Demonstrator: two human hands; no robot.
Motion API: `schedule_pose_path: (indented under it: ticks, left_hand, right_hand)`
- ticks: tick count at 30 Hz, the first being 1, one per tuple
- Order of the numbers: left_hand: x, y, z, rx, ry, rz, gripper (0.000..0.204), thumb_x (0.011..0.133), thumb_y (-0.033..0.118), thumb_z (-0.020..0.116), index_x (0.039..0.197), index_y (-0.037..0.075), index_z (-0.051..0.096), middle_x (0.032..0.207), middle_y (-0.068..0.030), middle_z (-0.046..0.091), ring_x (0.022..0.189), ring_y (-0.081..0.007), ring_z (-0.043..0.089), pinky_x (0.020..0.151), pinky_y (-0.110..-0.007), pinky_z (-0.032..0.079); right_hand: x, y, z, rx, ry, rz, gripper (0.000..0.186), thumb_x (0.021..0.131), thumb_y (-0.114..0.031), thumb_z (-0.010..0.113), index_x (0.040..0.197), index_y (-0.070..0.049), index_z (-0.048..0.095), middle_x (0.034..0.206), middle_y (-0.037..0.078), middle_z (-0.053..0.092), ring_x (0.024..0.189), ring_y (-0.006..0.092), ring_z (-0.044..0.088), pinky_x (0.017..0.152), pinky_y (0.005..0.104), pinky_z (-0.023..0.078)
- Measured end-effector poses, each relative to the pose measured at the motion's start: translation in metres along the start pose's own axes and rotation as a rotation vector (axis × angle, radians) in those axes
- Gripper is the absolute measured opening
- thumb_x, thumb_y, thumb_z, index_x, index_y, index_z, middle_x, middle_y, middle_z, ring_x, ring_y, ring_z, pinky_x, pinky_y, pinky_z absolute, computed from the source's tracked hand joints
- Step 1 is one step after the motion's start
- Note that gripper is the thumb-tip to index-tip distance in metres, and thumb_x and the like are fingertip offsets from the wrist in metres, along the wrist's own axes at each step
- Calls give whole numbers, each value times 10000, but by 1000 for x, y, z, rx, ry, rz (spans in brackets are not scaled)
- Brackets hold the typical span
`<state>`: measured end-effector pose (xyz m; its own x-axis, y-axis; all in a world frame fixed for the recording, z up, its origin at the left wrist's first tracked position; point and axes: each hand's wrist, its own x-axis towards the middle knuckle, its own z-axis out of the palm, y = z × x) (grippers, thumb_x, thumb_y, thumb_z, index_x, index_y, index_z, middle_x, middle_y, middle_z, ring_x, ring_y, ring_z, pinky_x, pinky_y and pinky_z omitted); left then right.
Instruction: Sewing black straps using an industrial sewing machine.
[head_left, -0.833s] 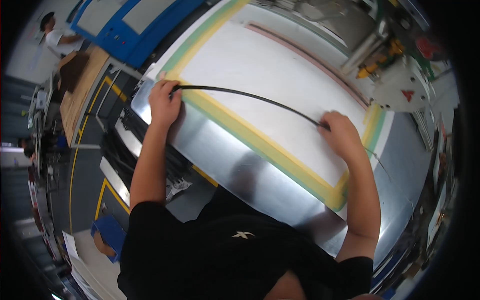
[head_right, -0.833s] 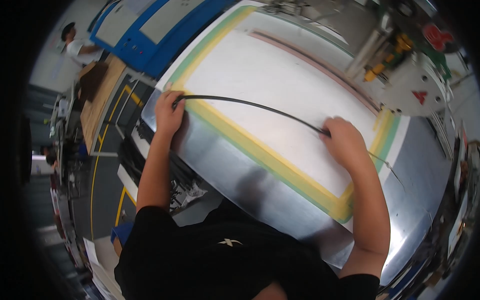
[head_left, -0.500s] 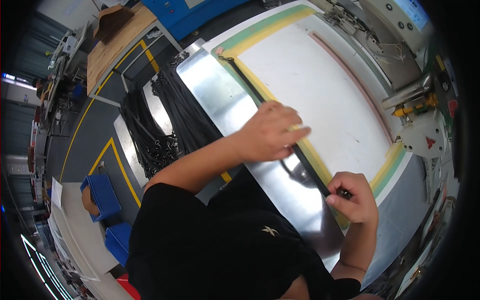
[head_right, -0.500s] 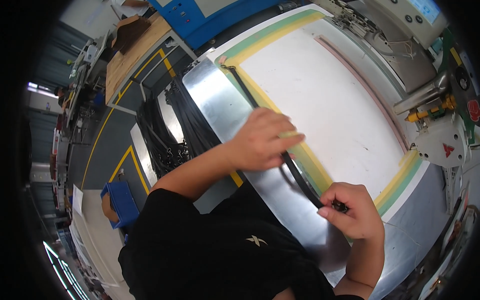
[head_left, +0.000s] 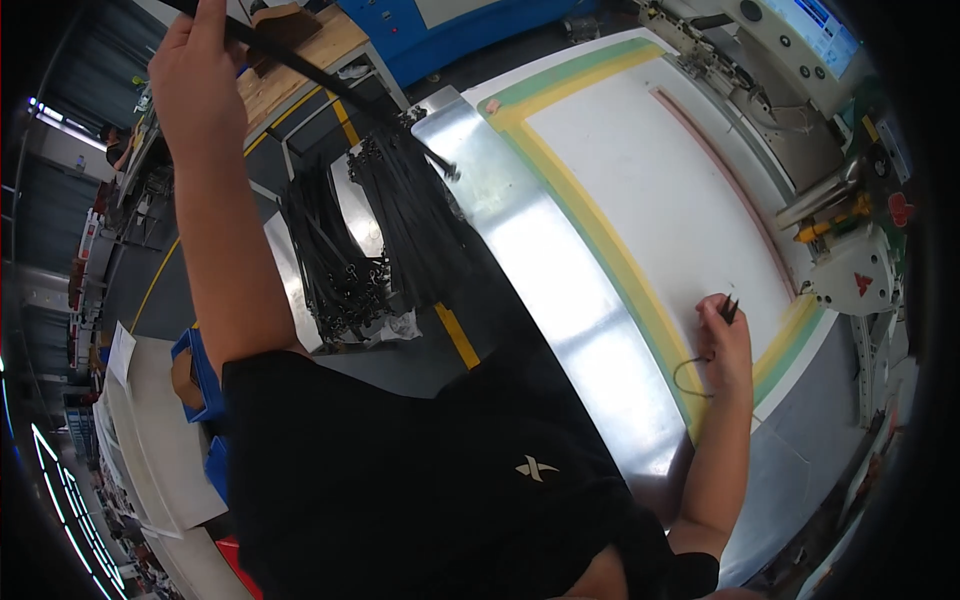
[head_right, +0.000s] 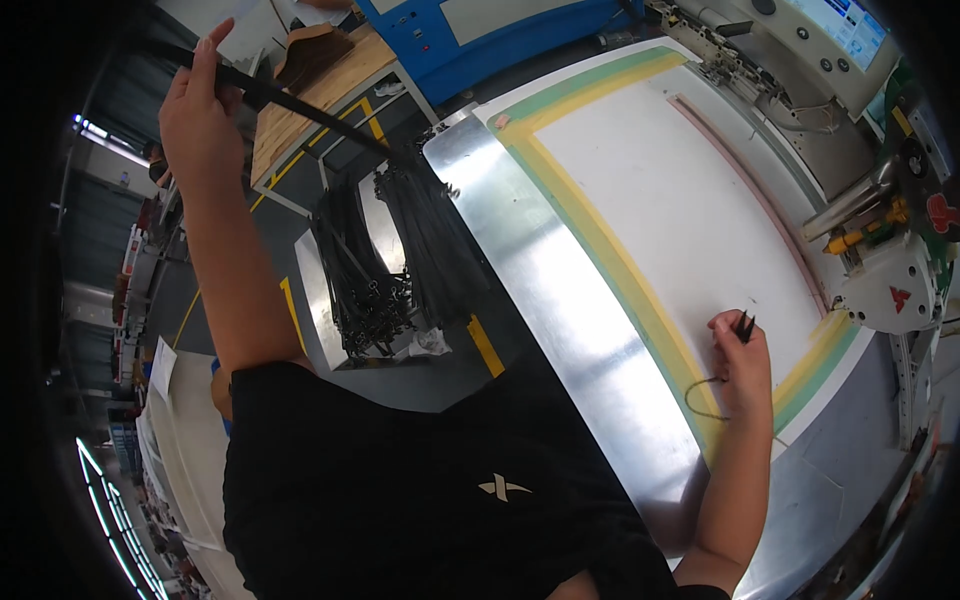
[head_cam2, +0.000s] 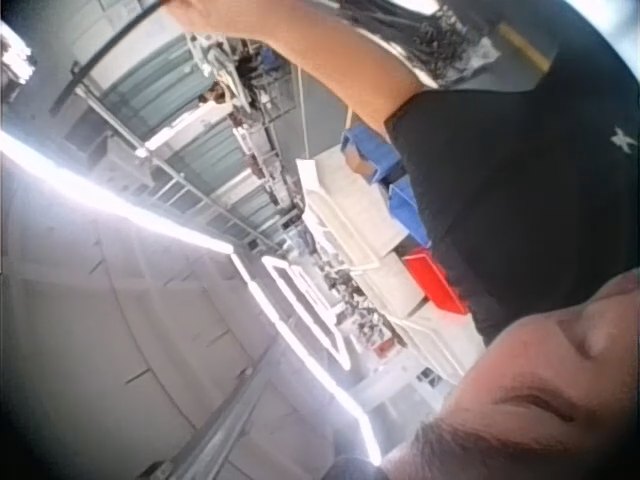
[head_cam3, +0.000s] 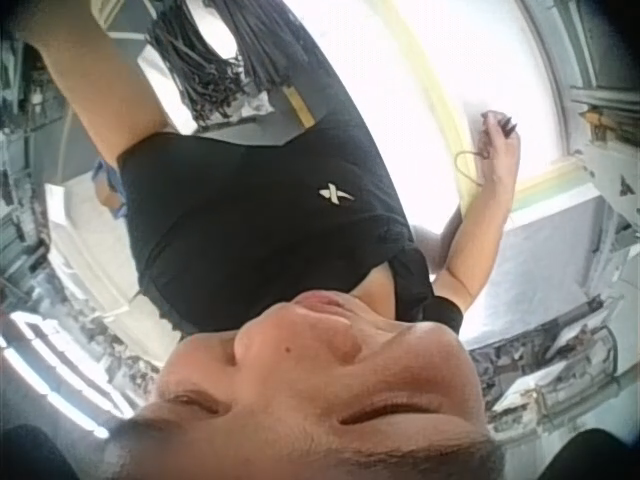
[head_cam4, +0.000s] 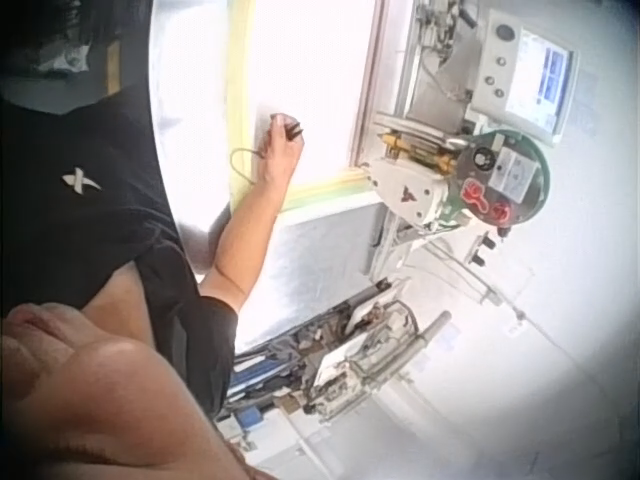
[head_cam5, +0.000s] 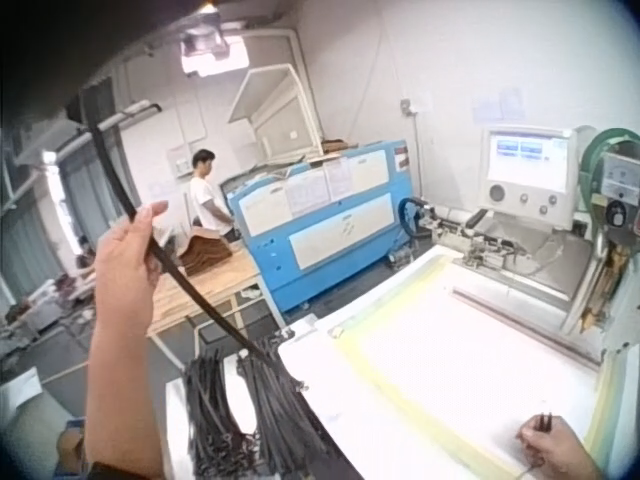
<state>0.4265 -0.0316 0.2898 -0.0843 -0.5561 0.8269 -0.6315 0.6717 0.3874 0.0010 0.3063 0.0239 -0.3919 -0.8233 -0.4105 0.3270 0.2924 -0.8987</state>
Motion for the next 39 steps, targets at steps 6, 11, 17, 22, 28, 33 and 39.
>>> schedule_pose_path:
  ticks: [6, 11, 17, 22, 28, 33, 39]
  left_hand:
    - [-4, -127, 14, -285, -204, -575, 307, 1009, 315, 733, 1087, 19, 758, 739, 21, 571, 608, -87, 502, 574, -264, 410]
    - [-44, -211, 29, -111, -142, -730, 294, 1006, 315, 733, 1101, 41, 780, 790, -14, 642, 661, -92, 594, 622, -269, 479]
    - [-98, -302, 25, 398, -318, -294, 315, 1019, 332, 689, 1196, 84, 769, 998, -187, 770, 903, -336, 745, 830, -398, 567]
    - [-202, -268, 68, 333, -411, -246, 308, 1024, 295, 662, 1254, 113, 754, 1146, -224, 747, 1100, -379, 724, 947, -435, 554]
    - [-340, -263, 106, 202, -705, -440, 326, 1030, 223, 645, 1332, 116, 709, 1111, -210, 745, 1060, -408, 712, 938, -454, 552]
    - [-365, -235, 105, 215, -821, -325, 406, 1016, 148, 604, 1419, 123, 637, 1218, -211, 705, 1129, -400, 682, 981, -471, 537]
    - [-365, -255, 76, 488, -796, -635, 344, 961, 143, 597, 1281, 83, 709, 1185, -224, 723, 1124, -418, 685, 982, -492, 542]
  right_hand:
    - [5, 1, -4, 56, 4, -40, 186, 1031, -268, 653, 984, -90, 631, 767, -51, 507, 527, 19, 319, 462, 218, 237]
    - [5, 6, -7, 136, -19, -60, 182, 1028, -272, 653, 982, -98, 628, 789, -35, 513, 536, 32, 319, 466, 215, 256]
    - [5, 7, -8, 156, -26, -68, 171, 1027, -265, 646, 995, -99, 620, 797, -31, 511, 548, 47, 327, 469, 219, 256]
    - [4, 7, -13, 187, -26, -56, 187, 1025, -275, 650, 1009, -93, 613, 802, -22, 517, 546, 51, 328, 469, 216, 254]
    - [6, 7, -12, 202, -3, -42, 193, 1036, -285, 642, 997, -99, 608, 793, -12, 524, 532, 50, 320, 454, 210, 250]
    - [6, 10, -13, 198, -20, -53, 185, 1045, -288, 632, 994, -112, 608, 788, -11, 531, 517, 46, 311, 439, 204, 242]
    - [5, 10, -18, 235, 4, -60, 186, 1041, -268, 627, 1015, -84, 615, 815, -1, 547, 524, 46, 321, 453, 204, 260]
